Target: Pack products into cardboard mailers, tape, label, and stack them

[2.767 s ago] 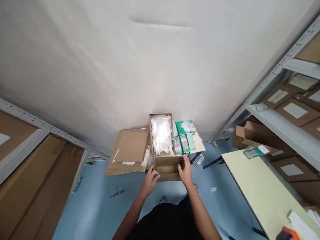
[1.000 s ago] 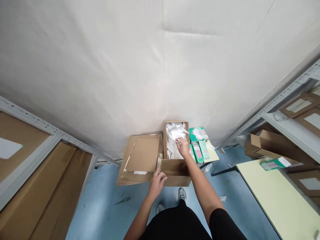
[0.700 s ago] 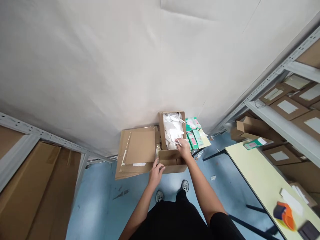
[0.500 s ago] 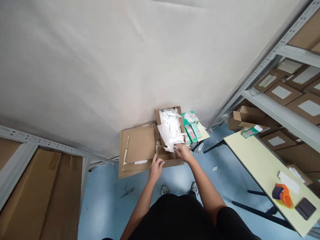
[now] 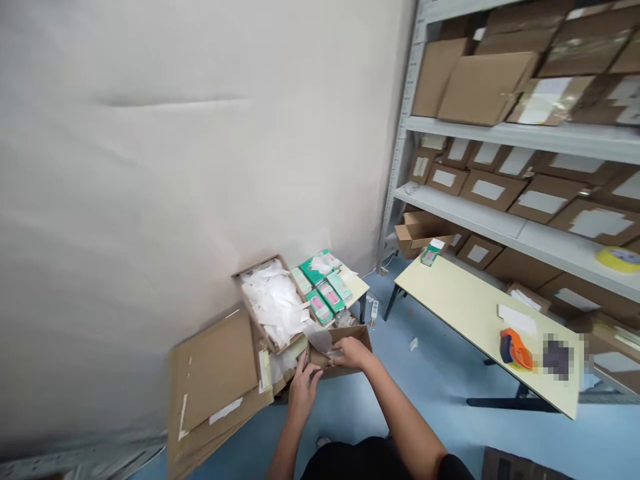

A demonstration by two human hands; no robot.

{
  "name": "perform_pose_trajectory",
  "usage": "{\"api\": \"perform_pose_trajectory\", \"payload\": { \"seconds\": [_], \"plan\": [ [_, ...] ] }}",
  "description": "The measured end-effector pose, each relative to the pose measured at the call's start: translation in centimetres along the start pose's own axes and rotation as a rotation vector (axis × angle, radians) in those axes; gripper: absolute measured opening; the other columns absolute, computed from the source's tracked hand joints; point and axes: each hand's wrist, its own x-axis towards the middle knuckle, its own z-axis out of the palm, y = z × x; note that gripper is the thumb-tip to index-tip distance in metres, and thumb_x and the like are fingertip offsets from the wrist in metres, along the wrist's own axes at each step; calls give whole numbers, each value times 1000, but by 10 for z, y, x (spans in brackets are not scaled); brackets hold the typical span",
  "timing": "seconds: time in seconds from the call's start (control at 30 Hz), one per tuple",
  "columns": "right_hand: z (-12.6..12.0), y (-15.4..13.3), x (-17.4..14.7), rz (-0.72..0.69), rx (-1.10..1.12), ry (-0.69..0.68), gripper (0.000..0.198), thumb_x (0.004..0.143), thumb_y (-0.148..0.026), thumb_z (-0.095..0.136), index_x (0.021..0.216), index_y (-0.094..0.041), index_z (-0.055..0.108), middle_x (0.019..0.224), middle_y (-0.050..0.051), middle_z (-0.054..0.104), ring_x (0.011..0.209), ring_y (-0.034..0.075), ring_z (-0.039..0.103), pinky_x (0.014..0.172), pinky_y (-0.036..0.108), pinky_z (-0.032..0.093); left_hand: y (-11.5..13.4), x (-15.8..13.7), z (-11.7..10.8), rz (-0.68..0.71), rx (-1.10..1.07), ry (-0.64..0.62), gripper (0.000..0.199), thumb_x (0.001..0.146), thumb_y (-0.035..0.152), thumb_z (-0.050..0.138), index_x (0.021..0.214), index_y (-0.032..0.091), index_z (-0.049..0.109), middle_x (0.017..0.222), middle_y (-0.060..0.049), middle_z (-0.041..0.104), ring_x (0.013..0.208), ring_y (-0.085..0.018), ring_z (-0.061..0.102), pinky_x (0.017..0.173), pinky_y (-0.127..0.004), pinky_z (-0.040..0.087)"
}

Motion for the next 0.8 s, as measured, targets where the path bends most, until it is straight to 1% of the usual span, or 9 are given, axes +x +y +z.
{"api": "perform_pose_trajectory", "payload": {
  "seconds": [0.1,0.2,0.3,0.4,0.5,0.6,0.7,0.8],
  "plan": [
    [-55,31,-47,43,50,174,29,82,-30,74,109,-25,80,113,9,79,108,30,73,95,39,55,35,20,37,29,-2,-41,20,96,29,52,91,25,71,159,-11,47,136,-32,57,108,-49,50],
    [-102,66,-90,104,94,335,29,87,-28,68,114,-24,78,116,10,77,111,29,71,100,41,54,74,47,78,89,-8,-101,20,96,31,53,92,26,72,156,-11,50,139,-31,54,109,-50,49],
    [-141,107,-133,175,99,480,31,88,-26,66,117,-24,77,122,11,75,117,30,69,105,44,53,116,75,124,164,-15,-160,21,96,31,53,93,25,73,154,-11,53,142,-31,51,112,-49,47],
    [-172,149,-181,249,71,654,34,89,-26,64,121,-24,74,128,11,72,124,30,65,109,48,51,163,100,174,236,-29,-237,22,96,31,54,94,24,75,155,-11,51,141,-31,52,112,-48,47],
    [-196,187,-229,328,11,848,38,91,-28,61,127,-24,71,134,12,69,129,30,61,112,52,49,209,116,222,314,-39,-324,23,96,30,54,94,24,76,155,-11,51,140,-30,53,113,-47,47],
    [-211,217,-269,420,-48,1004,40,92,-31,60,130,-24,69,139,13,65,132,32,58,115,55,47,244,127,260,392,-49,-395,22,96,29,54,94,24,76,158,-11,49,138,-30,56,112,-46,48],
    [-217,237,-290,512,-76,1105,41,93,-32,60,132,-24,68,144,14,61,135,32,56,114,55,47,264,142,289,453,-48,-449,21,96,29,55,95,24,76,160,-10,47,137,-29,57,111,-42,49],
    [-222,253,-297,569,-81,1150,41,94,-34,59,133,-24,67,148,14,58,138,32,54,115,55,46,273,164,312,488,-43,-495,22,97,28,55,96,24,77,158,-9,49,138,-28,56,111,-41,49]
  ]
}}
